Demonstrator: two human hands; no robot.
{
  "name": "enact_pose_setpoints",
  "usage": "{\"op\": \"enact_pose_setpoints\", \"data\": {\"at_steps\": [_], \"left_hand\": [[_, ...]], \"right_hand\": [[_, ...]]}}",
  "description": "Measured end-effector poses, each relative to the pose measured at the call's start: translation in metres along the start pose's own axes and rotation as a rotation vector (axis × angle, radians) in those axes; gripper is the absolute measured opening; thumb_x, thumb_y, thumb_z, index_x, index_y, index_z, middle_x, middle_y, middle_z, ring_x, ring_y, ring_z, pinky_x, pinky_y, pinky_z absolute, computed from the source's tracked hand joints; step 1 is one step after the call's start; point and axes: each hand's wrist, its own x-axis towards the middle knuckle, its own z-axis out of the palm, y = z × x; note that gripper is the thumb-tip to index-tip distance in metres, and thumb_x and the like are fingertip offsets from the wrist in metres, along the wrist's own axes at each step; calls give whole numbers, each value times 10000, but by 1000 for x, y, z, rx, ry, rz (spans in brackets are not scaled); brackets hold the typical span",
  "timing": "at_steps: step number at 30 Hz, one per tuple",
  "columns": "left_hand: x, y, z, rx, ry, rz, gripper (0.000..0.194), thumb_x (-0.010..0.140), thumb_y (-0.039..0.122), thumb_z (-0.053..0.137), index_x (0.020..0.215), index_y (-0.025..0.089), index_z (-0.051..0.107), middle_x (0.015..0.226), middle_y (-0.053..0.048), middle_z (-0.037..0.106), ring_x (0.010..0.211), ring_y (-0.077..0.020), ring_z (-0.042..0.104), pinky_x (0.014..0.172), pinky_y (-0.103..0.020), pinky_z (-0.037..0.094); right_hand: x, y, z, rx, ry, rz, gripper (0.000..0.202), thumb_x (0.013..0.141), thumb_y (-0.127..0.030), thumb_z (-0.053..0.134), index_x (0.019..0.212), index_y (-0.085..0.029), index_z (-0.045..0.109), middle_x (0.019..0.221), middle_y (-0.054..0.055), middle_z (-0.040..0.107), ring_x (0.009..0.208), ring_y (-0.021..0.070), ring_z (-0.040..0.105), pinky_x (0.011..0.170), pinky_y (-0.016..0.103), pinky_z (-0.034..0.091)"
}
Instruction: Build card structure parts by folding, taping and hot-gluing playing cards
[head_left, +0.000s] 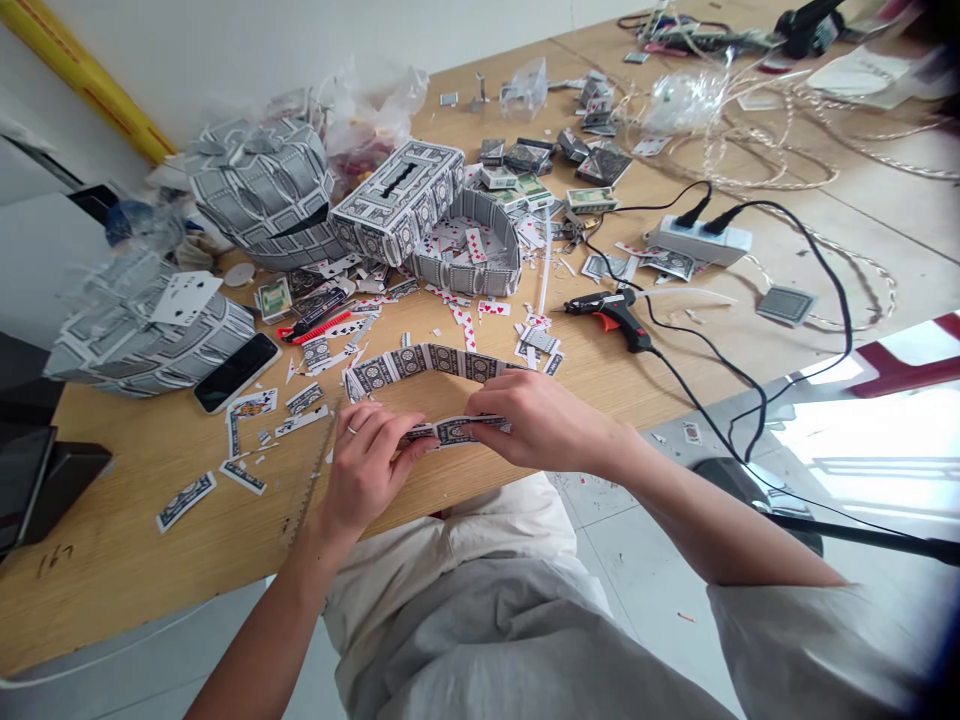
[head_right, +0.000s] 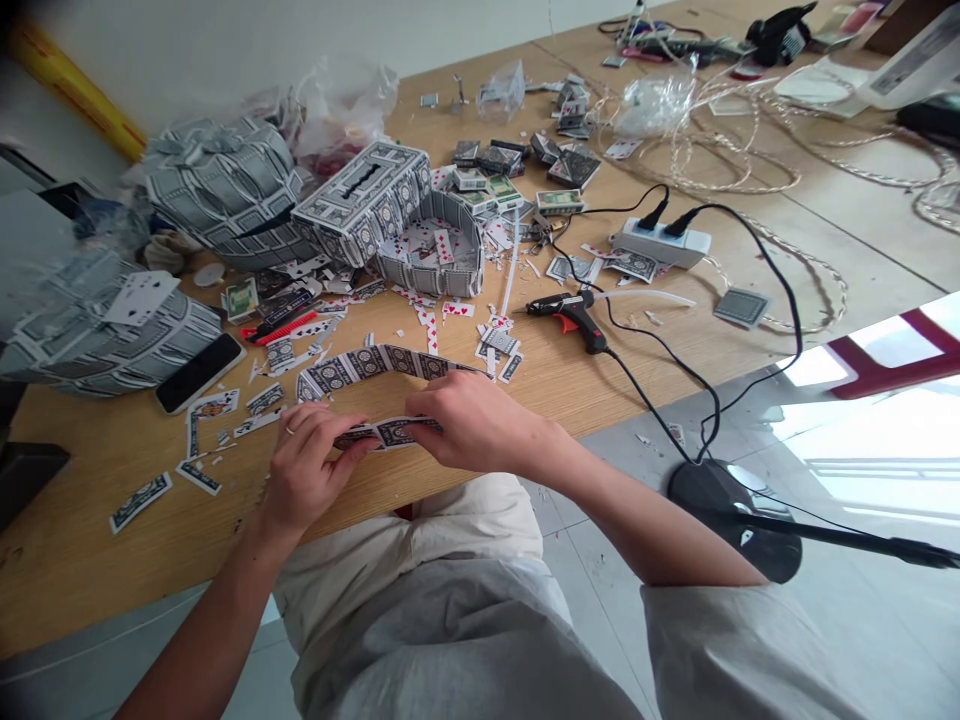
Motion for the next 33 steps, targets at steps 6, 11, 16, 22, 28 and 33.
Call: {"op": "enact_pose_setpoints", "data": {"at_steps": [6,11,16,22,28,33], "left_hand": [[0,-1,1,8,-27,24,192,1044,322,724,1199,224,666,961,-62,783,918,-252,706,988,-435,522],[-2,-1,3,-49,-21,6,150,1058,322,700,1165,231,648,961,-55,776,945,-253,719,1007,-444,525],[-4,-2,4,-41,-48,5,168,1050,306,710,1186,229,650,995,-66,781,980,-262,718,1008,-445,520],[1,4,4,-10,-97,43,147,1063,271,680,1198,212,668,978,-72,771,952,-257,695,976,-428,507],[-2,3,4,17,-117,102,276,1058,311,695,1280,157,642,1022,-108,771,1003,-277,709,1011,-442,514],[-6,-5,-3,123,-144,148,421,1033,278,735,1406,148,589,1134,-122,780,1096,-278,708,1115,-475,499]], "right_hand": [[2,-2,2,-23,-29,-1,219,1029,-238,641,815,-192,650,735,19,590,678,171,504,675,346,294],[2,-4,2,-40,-50,20,205,1029,-237,647,833,-183,668,743,16,597,676,159,485,671,339,274],[1,-4,2,-70,-60,-41,224,1046,-230,627,834,-177,676,756,26,625,697,169,513,689,334,294],[4,-4,10,-130,-94,-92,211,1095,-247,609,934,-161,714,813,58,683,735,191,565,705,333,316],[6,-2,15,-150,-125,-56,176,1107,-253,654,986,-154,735,884,76,725,797,203,630,715,326,341],[3,1,16,-133,-133,-38,153,1093,-280,707,1036,-150,764,919,80,749,827,205,662,730,317,387]]}}
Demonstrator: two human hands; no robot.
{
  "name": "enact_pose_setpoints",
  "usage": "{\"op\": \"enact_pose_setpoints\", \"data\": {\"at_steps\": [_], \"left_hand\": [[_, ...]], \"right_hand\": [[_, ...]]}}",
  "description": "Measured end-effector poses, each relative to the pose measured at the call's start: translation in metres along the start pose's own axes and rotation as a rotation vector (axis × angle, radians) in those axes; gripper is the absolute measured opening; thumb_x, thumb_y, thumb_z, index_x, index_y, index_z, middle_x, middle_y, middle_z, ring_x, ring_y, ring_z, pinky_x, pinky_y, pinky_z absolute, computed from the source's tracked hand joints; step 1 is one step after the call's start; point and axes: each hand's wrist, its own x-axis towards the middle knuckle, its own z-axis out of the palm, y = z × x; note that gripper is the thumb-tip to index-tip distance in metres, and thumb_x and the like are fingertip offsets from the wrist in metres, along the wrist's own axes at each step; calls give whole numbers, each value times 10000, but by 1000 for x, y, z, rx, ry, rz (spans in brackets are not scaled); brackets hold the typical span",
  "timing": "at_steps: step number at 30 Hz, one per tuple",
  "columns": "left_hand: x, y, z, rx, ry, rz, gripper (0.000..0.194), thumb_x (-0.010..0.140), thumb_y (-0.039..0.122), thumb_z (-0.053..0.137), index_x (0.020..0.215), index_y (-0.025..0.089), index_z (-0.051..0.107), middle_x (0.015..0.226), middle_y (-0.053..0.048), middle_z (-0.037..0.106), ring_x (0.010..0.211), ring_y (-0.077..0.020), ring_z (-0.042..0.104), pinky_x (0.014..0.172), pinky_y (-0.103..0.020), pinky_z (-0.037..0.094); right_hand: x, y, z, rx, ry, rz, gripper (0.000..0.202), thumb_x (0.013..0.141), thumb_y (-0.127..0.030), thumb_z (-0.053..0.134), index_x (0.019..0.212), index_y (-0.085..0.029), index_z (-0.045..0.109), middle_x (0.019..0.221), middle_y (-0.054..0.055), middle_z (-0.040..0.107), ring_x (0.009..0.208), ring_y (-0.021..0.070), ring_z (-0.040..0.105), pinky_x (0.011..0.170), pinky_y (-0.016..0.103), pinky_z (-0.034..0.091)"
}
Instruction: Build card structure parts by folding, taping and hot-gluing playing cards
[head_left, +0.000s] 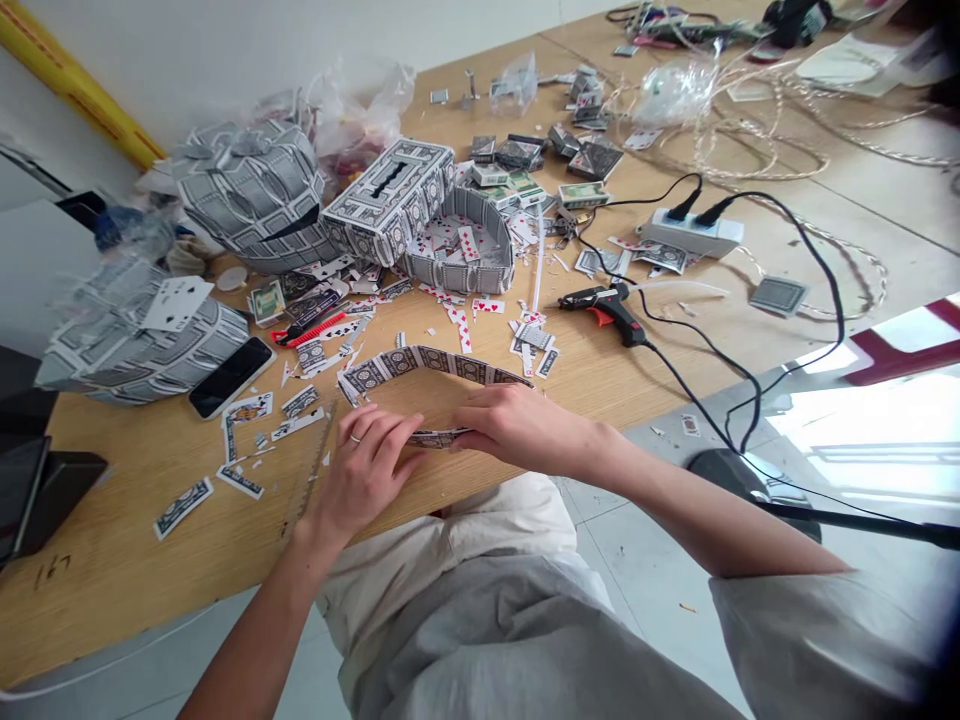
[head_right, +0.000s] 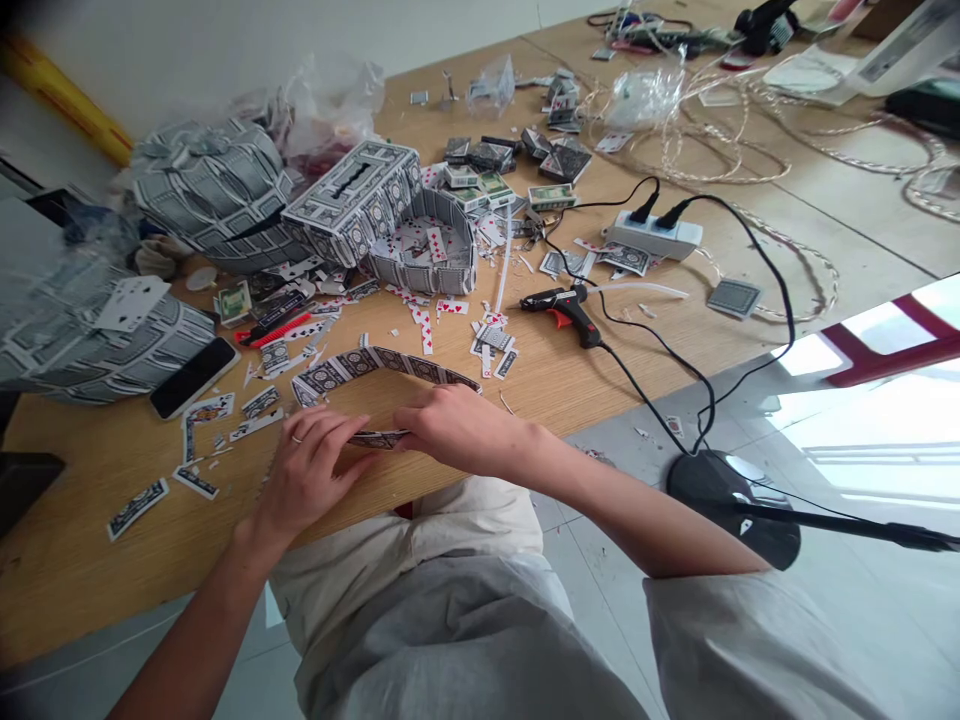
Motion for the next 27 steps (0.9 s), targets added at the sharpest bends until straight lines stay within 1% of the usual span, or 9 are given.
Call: {"op": "enact_pose_setpoints", "data": {"at_steps": [4,8,13,15,17,19,21,24,27], "left_hand": [[-4,2,1,25,-60,27,293,1041,145,666,1328,127,614,1048,-102,763,1041,-276,699,1062,-460,513],[-7,8,8,27,-135,57,314,1026,63,619,1337,109,605,1039,-103,736,1023,-286,680,1065,-473,499],[-6,7,5,-19,-205,40,217,1045,97,611,1255,132,649,1044,-92,727,1010,-279,660,1033,-469,498],[-4,6,0,-66,-250,22,140,1054,125,618,1176,157,681,1048,-84,728,1015,-274,656,996,-455,500],[-3,4,-5,-90,-286,10,122,1057,116,606,1114,168,701,1049,-79,733,1014,-270,653,970,-444,495],[-3,3,-7,-105,-304,9,153,1057,88,584,1099,169,708,1049,-76,742,1023,-264,659,977,-442,486],[-3,4,-9,-131,-321,12,165,1053,70,578,1099,166,705,1034,-68,749,1023,-255,669,1011,-447,474],[-3,4,-9,-166,-373,20,143,1049,70,592,1068,171,692,981,-50,737,969,-245,661,1012,-440,469],[-1,4,-9,-187,-413,28,147,1065,95,585,983,183,670,913,-33,704,893,-232,633,969,-420,475]], "right_hand": [[3,0,9,-23,8,-64,182,1084,-286,723,1001,-130,767,882,90,755,828,215,675,725,326,412],[7,-3,19,-61,37,-162,188,1078,-280,732,987,-117,761,844,82,747,777,197,663,692,323,411],[6,-5,23,-121,76,-191,258,1110,-354,676,1022,-120,743,830,67,737,749,196,661,686,335,429],[3,-4,22,-130,52,-181,256,1069,-381,739,1043,-126,741,842,63,746,780,215,679,701,345,444],[-1,-2,21,-130,8,-170,230,999,-342,836,1026,-132,746,854,67,758,819,235,692,718,351,454],[-5,-1,21,-130,-27,-159,175,963,-259,874,991,-141,748,866,72,767,848,245,697,735,352,460],[-7,0,22,-131,-42,-162,117,970,-194,852,960,-149,745,877,74,771,858,245,696,753,353,462],[-8,-2,25,-133,-48,-173,83,1013,-183,794,959,-150,740,883,75,772,850,244,693,752,358,457],[-6,-3,28,-138,-44,-179,129,1062,-162,707,936,-153,733,874,72,764,822,236,679,727,359,440]]}}
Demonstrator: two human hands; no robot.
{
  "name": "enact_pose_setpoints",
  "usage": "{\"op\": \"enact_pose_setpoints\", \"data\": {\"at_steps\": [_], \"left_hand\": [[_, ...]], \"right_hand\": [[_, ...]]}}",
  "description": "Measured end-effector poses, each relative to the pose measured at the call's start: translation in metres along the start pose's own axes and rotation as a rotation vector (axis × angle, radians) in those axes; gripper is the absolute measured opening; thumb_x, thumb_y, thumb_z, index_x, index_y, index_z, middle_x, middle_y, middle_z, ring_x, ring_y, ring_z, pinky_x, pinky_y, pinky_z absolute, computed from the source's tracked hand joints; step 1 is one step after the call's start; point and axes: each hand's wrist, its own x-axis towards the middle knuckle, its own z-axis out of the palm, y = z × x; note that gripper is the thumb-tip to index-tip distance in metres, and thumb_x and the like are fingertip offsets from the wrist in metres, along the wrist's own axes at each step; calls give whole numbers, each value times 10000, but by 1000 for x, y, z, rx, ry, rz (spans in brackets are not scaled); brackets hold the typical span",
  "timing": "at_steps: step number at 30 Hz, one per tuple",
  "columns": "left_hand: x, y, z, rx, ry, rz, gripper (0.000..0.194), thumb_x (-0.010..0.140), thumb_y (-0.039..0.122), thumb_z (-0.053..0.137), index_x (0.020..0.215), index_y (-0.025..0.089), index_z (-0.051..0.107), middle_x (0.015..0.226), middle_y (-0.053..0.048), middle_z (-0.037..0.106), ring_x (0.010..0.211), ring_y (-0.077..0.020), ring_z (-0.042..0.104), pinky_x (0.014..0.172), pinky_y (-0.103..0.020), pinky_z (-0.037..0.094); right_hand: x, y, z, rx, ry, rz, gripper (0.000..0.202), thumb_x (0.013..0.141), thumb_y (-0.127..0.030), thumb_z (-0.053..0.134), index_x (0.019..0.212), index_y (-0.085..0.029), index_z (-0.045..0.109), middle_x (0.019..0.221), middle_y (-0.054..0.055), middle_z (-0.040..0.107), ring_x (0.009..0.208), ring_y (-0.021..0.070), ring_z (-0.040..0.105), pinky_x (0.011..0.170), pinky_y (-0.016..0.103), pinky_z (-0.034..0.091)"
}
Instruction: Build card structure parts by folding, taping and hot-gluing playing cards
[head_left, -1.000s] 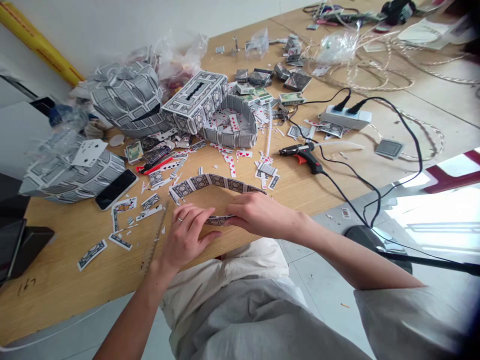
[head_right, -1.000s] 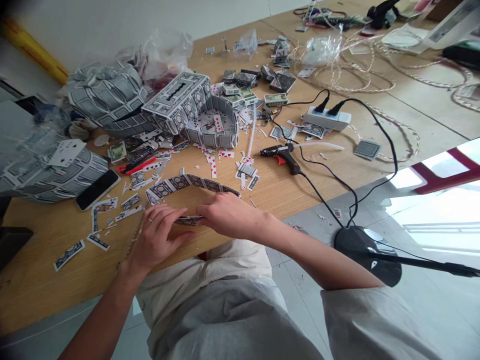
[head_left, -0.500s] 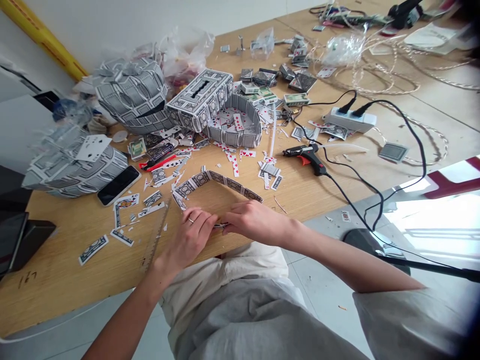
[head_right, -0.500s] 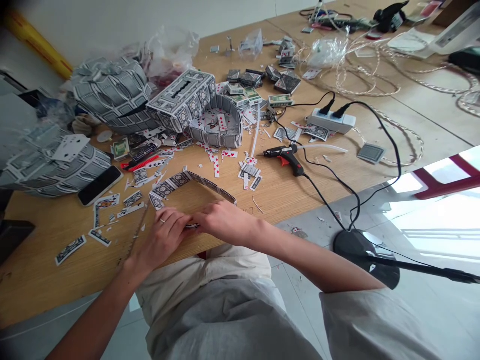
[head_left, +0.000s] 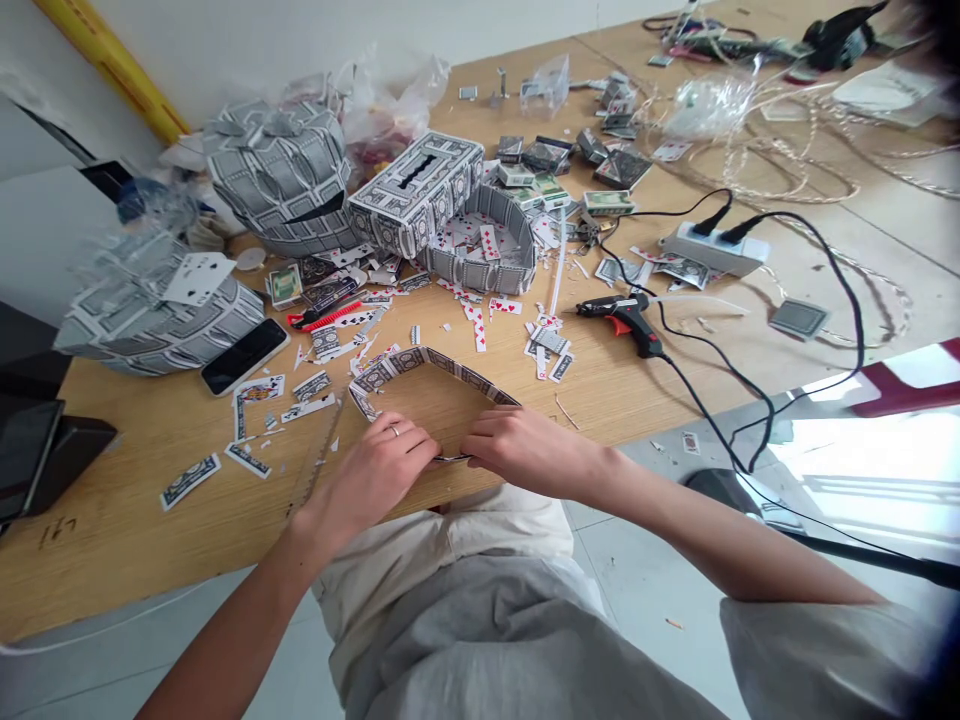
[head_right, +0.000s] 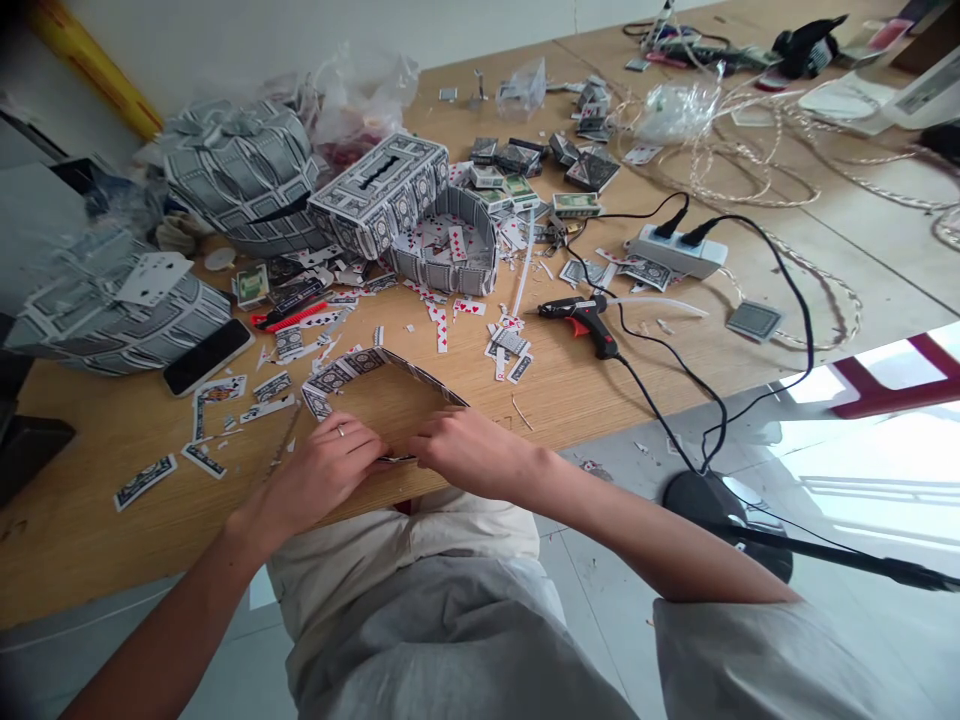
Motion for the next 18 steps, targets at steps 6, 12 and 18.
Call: {"op": "enact_pose_setpoints", "data": {"at_steps": [6,12,18], "left_hand": [[6,2,-6,-23,-34,43,174,1054,66,595,945,185,658,903,-10,703,882,-207,635,978,-388,461],[12,4,-12,4,-74,97,174,1023,57,641,925,197,671,866,-6,702,886,-225,627,951,-389,439],[16,6,-13,32,-90,193,170,1003,46,658,932,198,684,825,-2,700,853,-226,602,922,-388,431]], "right_hand": [[2,1,1,-44,21,-73,197,1066,-89,650,894,-161,714,862,61,750,773,214,646,722,356,416],[4,2,3,-52,58,-170,222,1112,-133,606,908,-160,689,840,53,724,778,214,623,739,357,396],[9,4,6,-70,59,-253,285,1128,-140,573,864,-171,677,860,59,725,795,217,606,780,354,407]]}}
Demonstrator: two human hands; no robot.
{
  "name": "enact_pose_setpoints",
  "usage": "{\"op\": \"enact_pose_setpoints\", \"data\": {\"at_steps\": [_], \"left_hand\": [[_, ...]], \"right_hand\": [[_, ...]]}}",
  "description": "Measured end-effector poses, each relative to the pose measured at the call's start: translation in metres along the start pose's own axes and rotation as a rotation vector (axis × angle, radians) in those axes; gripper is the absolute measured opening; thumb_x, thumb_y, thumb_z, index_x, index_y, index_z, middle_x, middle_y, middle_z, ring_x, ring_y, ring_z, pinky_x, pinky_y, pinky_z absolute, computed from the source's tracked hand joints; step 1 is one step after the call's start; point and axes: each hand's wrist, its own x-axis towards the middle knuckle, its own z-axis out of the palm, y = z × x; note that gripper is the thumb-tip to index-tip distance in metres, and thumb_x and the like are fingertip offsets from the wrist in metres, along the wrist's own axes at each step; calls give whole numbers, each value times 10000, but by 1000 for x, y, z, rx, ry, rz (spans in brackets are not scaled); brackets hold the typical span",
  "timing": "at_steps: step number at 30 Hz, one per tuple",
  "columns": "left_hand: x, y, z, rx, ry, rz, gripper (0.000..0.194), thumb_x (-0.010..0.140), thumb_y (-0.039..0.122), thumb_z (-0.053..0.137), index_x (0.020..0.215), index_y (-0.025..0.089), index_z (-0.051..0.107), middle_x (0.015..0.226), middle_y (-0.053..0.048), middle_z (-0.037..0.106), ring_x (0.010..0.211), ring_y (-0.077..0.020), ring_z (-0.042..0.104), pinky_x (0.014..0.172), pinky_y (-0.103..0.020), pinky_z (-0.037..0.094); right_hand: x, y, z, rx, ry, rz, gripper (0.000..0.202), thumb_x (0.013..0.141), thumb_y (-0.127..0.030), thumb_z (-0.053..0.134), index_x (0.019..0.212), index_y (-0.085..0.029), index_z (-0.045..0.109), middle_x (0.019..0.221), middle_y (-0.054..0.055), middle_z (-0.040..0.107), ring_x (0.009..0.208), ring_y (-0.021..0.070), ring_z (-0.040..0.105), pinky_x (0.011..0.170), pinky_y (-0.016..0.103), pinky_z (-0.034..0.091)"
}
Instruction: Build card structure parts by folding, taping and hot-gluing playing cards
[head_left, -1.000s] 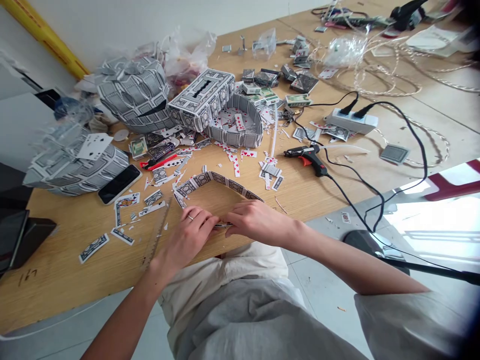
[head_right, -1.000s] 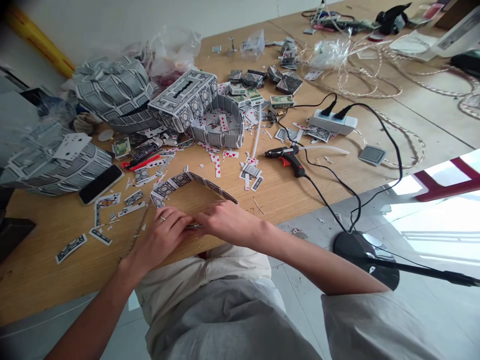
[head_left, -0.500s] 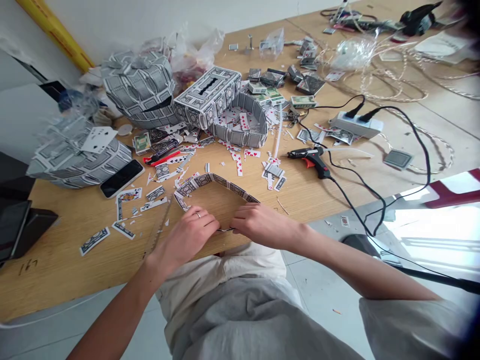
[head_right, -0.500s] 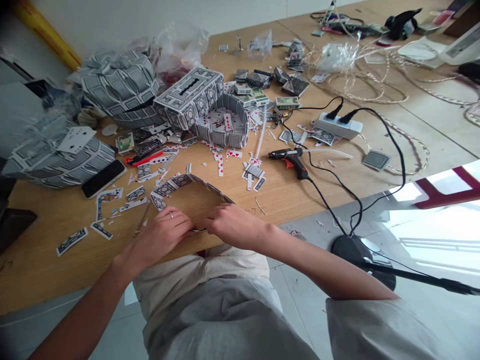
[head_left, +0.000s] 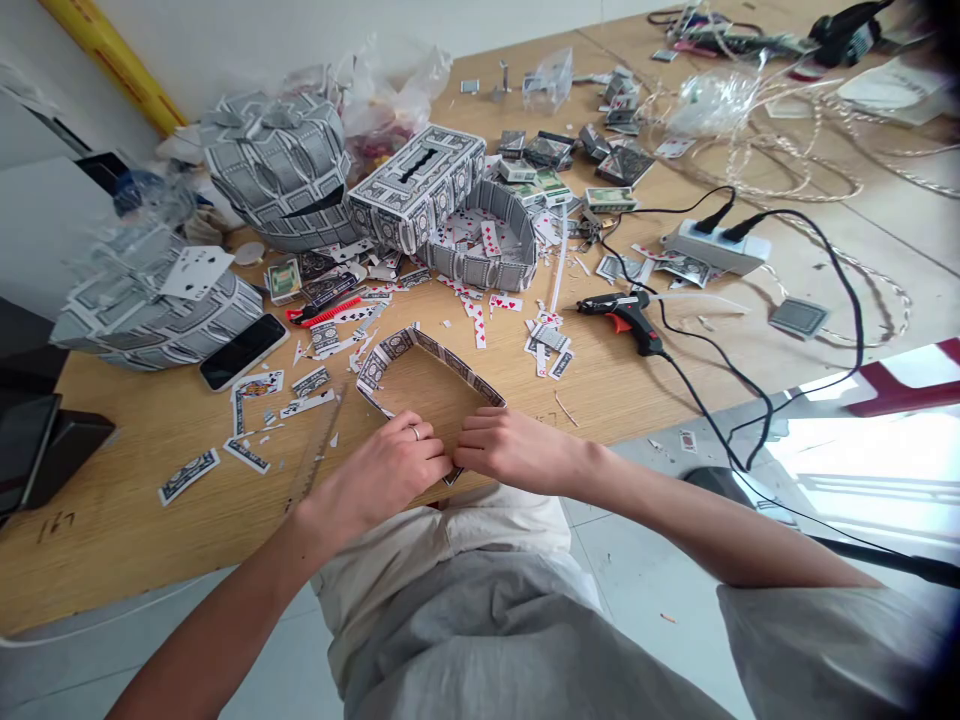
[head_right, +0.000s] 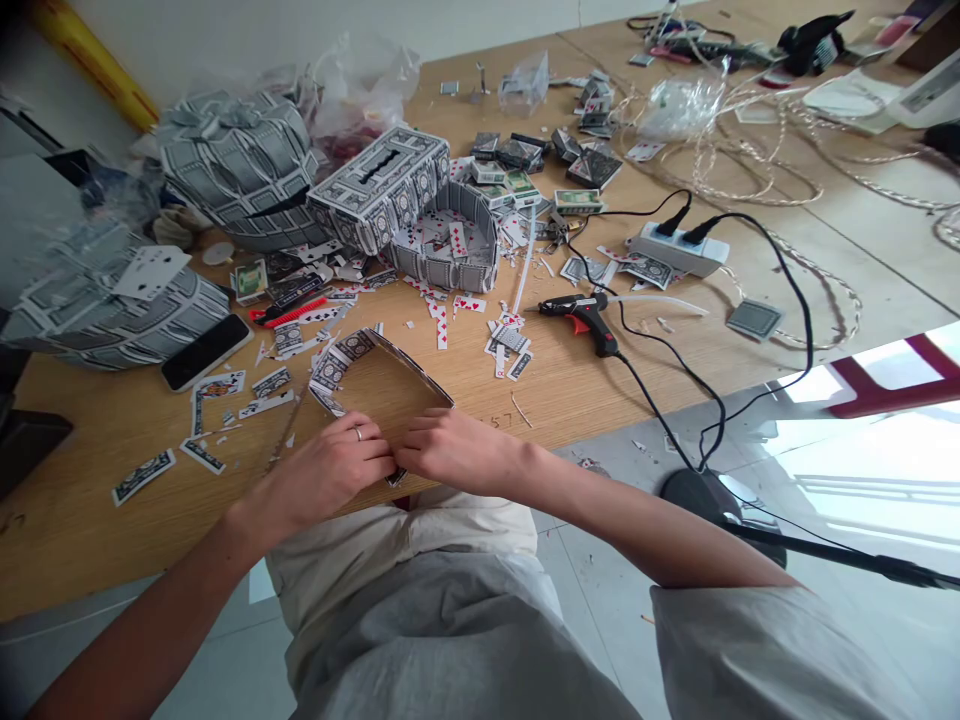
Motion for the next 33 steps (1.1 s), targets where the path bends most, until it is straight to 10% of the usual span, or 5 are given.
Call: {"op": "enact_pose_setpoints", "data": {"at_steps": [9,21,33], "left_hand": [[-3,8,0,-4,26,-81,152,1009,58,647,976,201,687,939,-40,741,894,-243,651,904,-402,465],[1,29,13,-67,96,-220,159,1026,67,612,944,200,584,893,-27,661,864,-241,611,831,-403,481],[8,44,13,-178,179,-272,183,1076,62,474,1166,191,568,952,-55,695,894,-240,662,831,-368,562]], "right_hand": [[-7,-1,-6,-73,217,92,190,1147,-238,553,1054,-159,699,1152,145,744,1150,296,592,1069,443,414],[-29,-44,34,106,284,549,330,1090,-420,643,847,-200,604,792,40,637,705,206,532,690,335,375],[-34,-34,42,-86,213,390,348,1174,-228,478,857,-181,612,795,53,629,684,222,523,673,347,365]]}}
